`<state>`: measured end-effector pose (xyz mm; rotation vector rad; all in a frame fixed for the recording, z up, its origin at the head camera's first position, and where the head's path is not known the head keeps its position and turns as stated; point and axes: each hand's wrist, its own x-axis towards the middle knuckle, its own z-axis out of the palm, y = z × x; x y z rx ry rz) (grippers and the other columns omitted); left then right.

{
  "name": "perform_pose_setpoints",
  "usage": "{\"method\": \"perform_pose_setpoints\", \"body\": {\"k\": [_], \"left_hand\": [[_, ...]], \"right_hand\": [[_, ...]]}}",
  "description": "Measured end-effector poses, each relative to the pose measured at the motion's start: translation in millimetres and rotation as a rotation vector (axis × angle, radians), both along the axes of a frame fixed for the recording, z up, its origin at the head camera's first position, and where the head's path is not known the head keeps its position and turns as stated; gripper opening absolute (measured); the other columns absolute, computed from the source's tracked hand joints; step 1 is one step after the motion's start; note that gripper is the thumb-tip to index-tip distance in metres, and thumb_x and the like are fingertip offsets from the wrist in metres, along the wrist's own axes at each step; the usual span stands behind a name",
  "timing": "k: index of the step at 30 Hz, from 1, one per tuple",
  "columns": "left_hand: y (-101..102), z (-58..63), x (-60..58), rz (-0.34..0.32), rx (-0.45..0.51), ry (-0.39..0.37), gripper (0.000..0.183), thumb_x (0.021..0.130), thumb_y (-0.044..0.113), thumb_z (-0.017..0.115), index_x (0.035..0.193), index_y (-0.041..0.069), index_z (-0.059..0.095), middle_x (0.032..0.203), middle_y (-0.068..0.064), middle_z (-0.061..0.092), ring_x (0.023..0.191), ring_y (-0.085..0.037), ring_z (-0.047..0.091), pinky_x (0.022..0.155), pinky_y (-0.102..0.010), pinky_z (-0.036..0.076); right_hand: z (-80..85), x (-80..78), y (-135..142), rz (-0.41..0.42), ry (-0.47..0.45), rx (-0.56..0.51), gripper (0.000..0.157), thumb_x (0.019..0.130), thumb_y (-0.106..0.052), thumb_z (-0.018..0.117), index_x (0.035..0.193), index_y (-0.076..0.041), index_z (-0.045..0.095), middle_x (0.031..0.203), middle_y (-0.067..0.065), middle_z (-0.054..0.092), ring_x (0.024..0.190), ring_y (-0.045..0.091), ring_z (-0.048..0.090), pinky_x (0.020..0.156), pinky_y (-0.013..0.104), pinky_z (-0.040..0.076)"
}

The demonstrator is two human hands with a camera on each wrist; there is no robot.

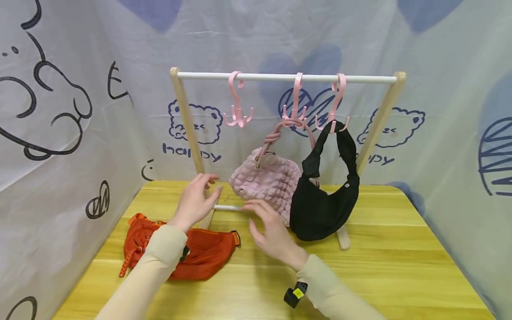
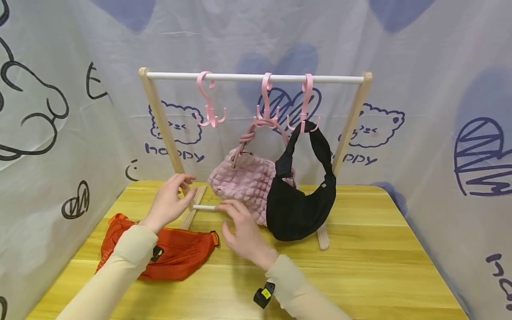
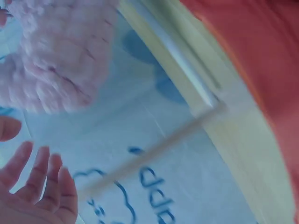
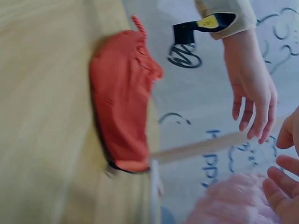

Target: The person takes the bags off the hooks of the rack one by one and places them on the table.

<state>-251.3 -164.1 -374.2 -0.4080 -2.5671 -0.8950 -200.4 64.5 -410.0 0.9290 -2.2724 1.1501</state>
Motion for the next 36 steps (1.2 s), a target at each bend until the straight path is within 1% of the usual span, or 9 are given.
{"method": "perform_pose_setpoints", "body": {"k": [3,6,8,13,17,20,26,32,36], "left_hand": [[19.3,3.9,-6.5,-0.019,0.044,0.035,0.041,0.094,0.018,0.067,0.132,0.005,0.060,0.128,-0.016,0.063,0.113,-0.036,0.061,0.097,-0.051,0.051],[35.7,6.3,-13.8,-0.026,0.068,0.047,0.049,0.095,0.021,0.066,0.139,0.006,0.054,0.140,-0.018,0.056,0.129,-0.038,0.053,0.111,-0.055,0.042],[43.7,6.2,-18.2,-0.027,0.074,0.044,0.054,0.096,0.024,0.065,0.145,0.008,0.049,0.148,-0.018,0.049,0.138,-0.038,0.046,0.117,-0.056,0.036],[57.1,4.5,-26.9,-0.015,0.087,0.030,0.069,0.095,0.027,0.067,0.154,0.010,0.036,0.160,-0.016,0.036,0.144,-0.039,0.037,0.121,-0.059,0.028],[64.5,3.2,-30.2,0.001,0.084,-0.011,0.076,0.094,0.031,0.068,0.158,0.012,0.030,0.163,-0.013,0.033,0.147,-0.040,0.035,0.120,-0.065,0.022],[68.5,1.1,-31.9,0.009,0.078,-0.045,0.078,0.094,0.035,0.067,0.159,0.014,0.028,0.163,-0.012,0.034,0.145,-0.040,0.037,0.118,-0.068,0.025],[72.7,-2.7,-32.8,0.021,0.040,-0.083,0.078,0.095,0.039,0.065,0.159,0.014,0.028,0.157,-0.014,0.042,0.142,-0.037,0.040,0.115,-0.062,0.031],[75.2,-3.2,-29.5,0.024,0.017,-0.088,0.076,0.093,0.038,0.068,0.156,0.012,0.034,0.149,-0.016,0.050,0.133,-0.037,0.047,0.108,-0.057,0.038],[75.3,-3.4,-29.0,0.026,0.022,-0.080,0.071,0.091,0.036,0.070,0.151,0.011,0.041,0.139,-0.016,0.055,0.124,-0.035,0.050,0.103,-0.053,0.041]], "right_hand": [[10.3,-1.9,12.1,-0.049,0.073,-0.070,0.033,0.088,0.007,0.063,0.119,-0.003,0.066,0.126,0.012,0.063,0.115,0.024,0.064,0.095,0.038,0.056],[17.1,-6.0,24.4,-0.120,0.169,-0.157,0.033,0.087,0.008,0.061,0.118,-0.001,0.065,0.126,0.017,0.061,0.112,0.027,0.063,0.088,0.038,0.055],[19.9,-8.7,32.1,-0.186,0.226,-0.209,0.032,0.086,0.008,0.061,0.118,0.000,0.064,0.126,0.019,0.059,0.114,0.029,0.060,0.089,0.039,0.052],[20.6,-12.1,47.5,-0.330,0.280,-0.334,0.034,0.086,0.004,0.062,0.120,0.002,0.057,0.127,0.024,0.049,0.117,0.033,0.048,0.094,0.036,0.043],[17.6,-14.3,56.0,-0.429,0.300,-0.403,0.044,0.084,0.001,0.069,0.124,0.004,0.049,0.127,0.025,0.043,0.120,0.034,0.040,0.092,0.035,0.038],[14.3,-16.3,60.8,-0.488,0.285,-0.429,0.055,0.082,-0.002,0.075,0.126,0.005,0.043,0.126,0.025,0.041,0.120,0.034,0.039,0.091,0.035,0.038],[6.6,-21.3,65.7,-0.527,0.145,-0.434,0.073,0.081,-0.009,0.082,0.132,0.003,0.032,0.128,0.026,0.037,0.120,0.035,0.037,0.089,0.032,0.037],[-1.6,-23.7,67.4,-0.526,0.080,-0.398,0.069,0.081,-0.007,0.080,0.133,0.004,0.035,0.127,0.026,0.040,0.117,0.036,0.041,0.090,0.036,0.038],[-2.0,-24.0,66.1,-0.500,0.049,-0.380,0.064,0.083,-0.003,0.074,0.134,0.002,0.037,0.129,0.025,0.041,0.113,0.034,0.045,0.091,0.039,0.042]]}}
